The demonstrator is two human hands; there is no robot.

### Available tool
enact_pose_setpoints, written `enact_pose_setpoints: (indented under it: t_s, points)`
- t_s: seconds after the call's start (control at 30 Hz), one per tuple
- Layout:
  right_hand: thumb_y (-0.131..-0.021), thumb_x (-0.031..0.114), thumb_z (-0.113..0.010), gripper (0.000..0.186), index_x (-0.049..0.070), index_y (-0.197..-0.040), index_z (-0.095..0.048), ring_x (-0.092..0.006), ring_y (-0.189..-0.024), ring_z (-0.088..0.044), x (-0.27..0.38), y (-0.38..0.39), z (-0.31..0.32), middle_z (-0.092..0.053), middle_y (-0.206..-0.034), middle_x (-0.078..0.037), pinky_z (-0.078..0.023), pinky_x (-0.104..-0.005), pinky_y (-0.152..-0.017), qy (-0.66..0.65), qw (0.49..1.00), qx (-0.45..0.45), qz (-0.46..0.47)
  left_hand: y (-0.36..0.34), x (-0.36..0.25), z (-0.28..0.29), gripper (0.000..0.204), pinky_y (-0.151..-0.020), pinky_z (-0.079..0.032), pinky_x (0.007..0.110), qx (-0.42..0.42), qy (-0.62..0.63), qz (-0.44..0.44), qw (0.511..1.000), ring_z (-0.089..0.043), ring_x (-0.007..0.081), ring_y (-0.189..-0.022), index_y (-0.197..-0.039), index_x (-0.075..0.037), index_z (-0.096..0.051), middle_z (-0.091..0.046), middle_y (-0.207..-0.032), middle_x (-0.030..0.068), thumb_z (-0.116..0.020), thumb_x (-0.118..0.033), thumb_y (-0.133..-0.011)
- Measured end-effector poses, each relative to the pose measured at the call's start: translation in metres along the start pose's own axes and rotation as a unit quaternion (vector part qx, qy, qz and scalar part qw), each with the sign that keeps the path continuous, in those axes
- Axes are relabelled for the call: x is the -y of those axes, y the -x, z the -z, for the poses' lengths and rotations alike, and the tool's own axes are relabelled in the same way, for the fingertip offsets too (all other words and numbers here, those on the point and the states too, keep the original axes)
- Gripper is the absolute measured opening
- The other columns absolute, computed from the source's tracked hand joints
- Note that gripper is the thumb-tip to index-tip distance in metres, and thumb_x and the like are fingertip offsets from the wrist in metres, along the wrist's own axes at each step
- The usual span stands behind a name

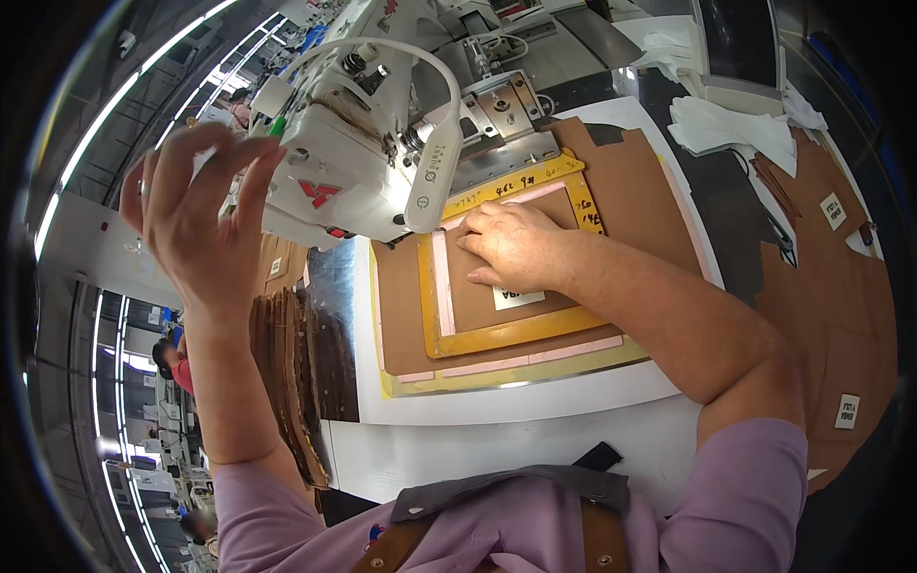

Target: The recorder is aligning and sewing leather pocket components onto a larger piece using an industrial sewing machine.

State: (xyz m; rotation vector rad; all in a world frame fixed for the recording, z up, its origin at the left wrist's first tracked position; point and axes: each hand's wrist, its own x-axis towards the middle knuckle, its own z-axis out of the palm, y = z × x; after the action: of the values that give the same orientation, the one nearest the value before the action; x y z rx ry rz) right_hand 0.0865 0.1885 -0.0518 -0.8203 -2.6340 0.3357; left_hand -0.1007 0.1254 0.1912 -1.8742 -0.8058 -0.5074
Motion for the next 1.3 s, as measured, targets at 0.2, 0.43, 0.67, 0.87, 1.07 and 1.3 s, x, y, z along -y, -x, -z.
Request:
enact_pose_setpoints:
  t_s: [0.2, 0.43, 0.67, 0.87, 1.07, 1.3]
  points:
    - [-0.096, 0.038, -0.066, 0.05, 0.002, -0.131, -0.064, -0.0273, -0.129, -0.05, 0.001, -0.001, 0.001, -0.057, -0.136, -0.009, -0.041, -0.04, -0.113, -0.015, 1.0, -0.004, 0.005, -0.052, 0.011, -0.026, 0.004, -0.104, -0.037, 0.04, 0.133, -0.017, -0.131, 0.982, -0.065, 0.0141, -0.082, -0.082, -0.016, -0.079, -0.065, -0.082, -0.0057, -0.08, -0.017, -0.079]
    - [-0.098, 0.039, -0.063, 0.051, 0.003, -0.134, -0.063, -0.0259, -0.132, -0.049, 0.005, 0.001, 0.01, -0.058, -0.136, -0.009, -0.04, -0.0391, -0.114, -0.004, 1.0, 0.029, -0.009, -0.062, 0.015, -0.039, 0.007, -0.107, -0.038, 0.042, 0.133, -0.035, -0.255, 0.957, -0.066, 0.0136, -0.095, -0.082, -0.017, -0.079, -0.067, -0.082, -0.0053, -0.076, -0.018, -0.075]
    - [-0.1, 0.044, -0.059, 0.053, 0.004, -0.134, -0.063, -0.0248, -0.13, -0.048, -0.003, -0.002, 0.0, -0.057, -0.135, -0.009, -0.039, -0.0378, -0.114, 0.012, 1.0, 0.02, 0.006, -0.063, 0.018, -0.043, 0.01, -0.108, -0.038, 0.041, 0.157, -0.033, -0.289, 0.944, -0.066, 0.0114, -0.096, -0.085, -0.019, -0.078, -0.068, -0.085, -0.008, -0.075, -0.02, -0.076]
    - [-0.1, 0.045, -0.058, 0.054, 0.004, -0.135, -0.062, -0.025, -0.131, -0.048, -0.001, -0.001, 0.003, -0.057, -0.134, -0.01, -0.038, -0.0384, -0.115, 0.012, 1.0, 0.028, 0.003, -0.061, 0.02, -0.042, 0.007, -0.108, -0.036, 0.045, 0.197, 0.027, -0.276, 0.94, -0.066, 0.0144, -0.097, -0.088, -0.015, -0.074, -0.067, -0.092, -0.0051, -0.073, -0.015, -0.081]
    - [-0.1, 0.045, -0.057, 0.055, 0.004, -0.137, -0.061, -0.0248, -0.131, -0.048, -0.001, 0.0, 0.004, -0.057, -0.136, -0.011, -0.037, -0.0383, -0.116, 0.007, 0.999, 0.039, -0.001, -0.052, 0.014, -0.004, 0.01, -0.109, -0.031, 0.047, 0.251, 0.198, -0.181, 0.93, -0.065, 0.0178, -0.099, -0.085, -0.009, -0.065, -0.064, -0.093, -0.0025, -0.075, -0.009, -0.082]
    - [-0.101, 0.045, -0.056, 0.055, 0.004, -0.137, -0.061, -0.0244, -0.135, -0.044, -0.002, 0.0, 0.004, -0.053, -0.14, -0.011, -0.035, -0.0382, -0.118, 0.005, 0.998, 0.057, -0.011, -0.009, -0.017, 0.026, 0.014, -0.103, -0.043, 0.047, 0.328, 0.361, -0.136, 0.862, -0.068, 0.021, -0.084, -0.085, -0.011, -0.067, -0.068, -0.088, 0.0017, -0.08, -0.011, -0.079]
